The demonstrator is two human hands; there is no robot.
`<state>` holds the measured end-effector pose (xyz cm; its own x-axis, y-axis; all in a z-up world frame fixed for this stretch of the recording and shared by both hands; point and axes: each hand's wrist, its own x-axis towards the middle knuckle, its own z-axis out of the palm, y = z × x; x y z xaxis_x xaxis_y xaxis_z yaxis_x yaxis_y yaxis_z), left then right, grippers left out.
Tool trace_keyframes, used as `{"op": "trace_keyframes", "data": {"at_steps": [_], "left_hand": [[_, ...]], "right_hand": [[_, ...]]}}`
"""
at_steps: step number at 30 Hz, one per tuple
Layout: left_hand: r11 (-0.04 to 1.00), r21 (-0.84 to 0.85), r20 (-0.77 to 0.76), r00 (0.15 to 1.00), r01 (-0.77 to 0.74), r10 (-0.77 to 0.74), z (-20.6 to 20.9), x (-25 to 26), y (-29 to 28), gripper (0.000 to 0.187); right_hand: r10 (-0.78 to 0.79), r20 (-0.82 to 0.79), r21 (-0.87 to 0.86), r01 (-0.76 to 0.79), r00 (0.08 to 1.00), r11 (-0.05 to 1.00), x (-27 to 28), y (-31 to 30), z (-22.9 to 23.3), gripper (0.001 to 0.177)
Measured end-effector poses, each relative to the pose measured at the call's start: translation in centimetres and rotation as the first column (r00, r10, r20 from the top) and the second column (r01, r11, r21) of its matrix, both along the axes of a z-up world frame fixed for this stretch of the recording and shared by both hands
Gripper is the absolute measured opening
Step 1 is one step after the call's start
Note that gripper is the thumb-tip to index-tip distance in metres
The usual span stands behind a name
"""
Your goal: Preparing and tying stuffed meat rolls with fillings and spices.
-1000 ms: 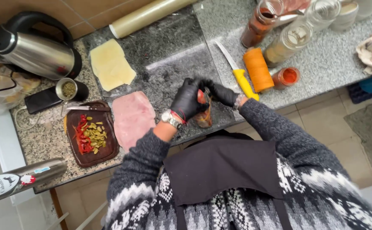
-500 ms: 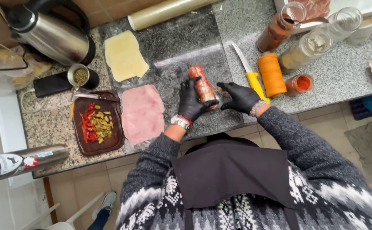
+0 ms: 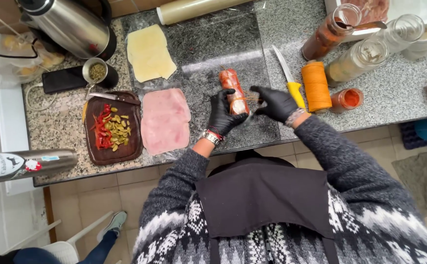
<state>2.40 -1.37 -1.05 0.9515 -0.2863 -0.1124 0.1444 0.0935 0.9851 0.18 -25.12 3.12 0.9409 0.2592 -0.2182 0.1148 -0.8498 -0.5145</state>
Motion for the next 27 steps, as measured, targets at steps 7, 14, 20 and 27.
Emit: {"op": "trace_keyframes", "data": {"at_steps": [7, 14, 20, 27], "left_hand": [[0.927, 0.361, 0.169, 0.97, 0.102, -0.173, -1.1, -0.5, -0.5, 0.081], [0.986, 0.132, 0.004, 0.994, 0.104, -0.106, -1.0, 0.9, -0.3, 0.072], [0.995, 0.009, 0.004, 0.995, 0.099, -0.099, -0.8, 1.3, 0.0, 0.071], [0.992, -0.015, -0.067, 0.99, 0.122, -0.122, 0.7, 1.6, -0.5, 0.068]], "right_hand": [[0.083, 0.2, -0.255, -0.03, 0.976, 0.966, -0.8, -2.2, 4.0, 0.038], [0.116, -0.088, -0.39, -0.142, 0.989, 0.91, 0.1, -2.4, 1.7, 0.041], [0.072, 0.043, -0.327, -0.054, 0.996, 0.943, 1.6, -3.2, 0.6, 0.03], [0.084, 0.313, -0.478, 0.081, 0.946, 0.874, 2.3, -4.0, 1.8, 0.065]]}}
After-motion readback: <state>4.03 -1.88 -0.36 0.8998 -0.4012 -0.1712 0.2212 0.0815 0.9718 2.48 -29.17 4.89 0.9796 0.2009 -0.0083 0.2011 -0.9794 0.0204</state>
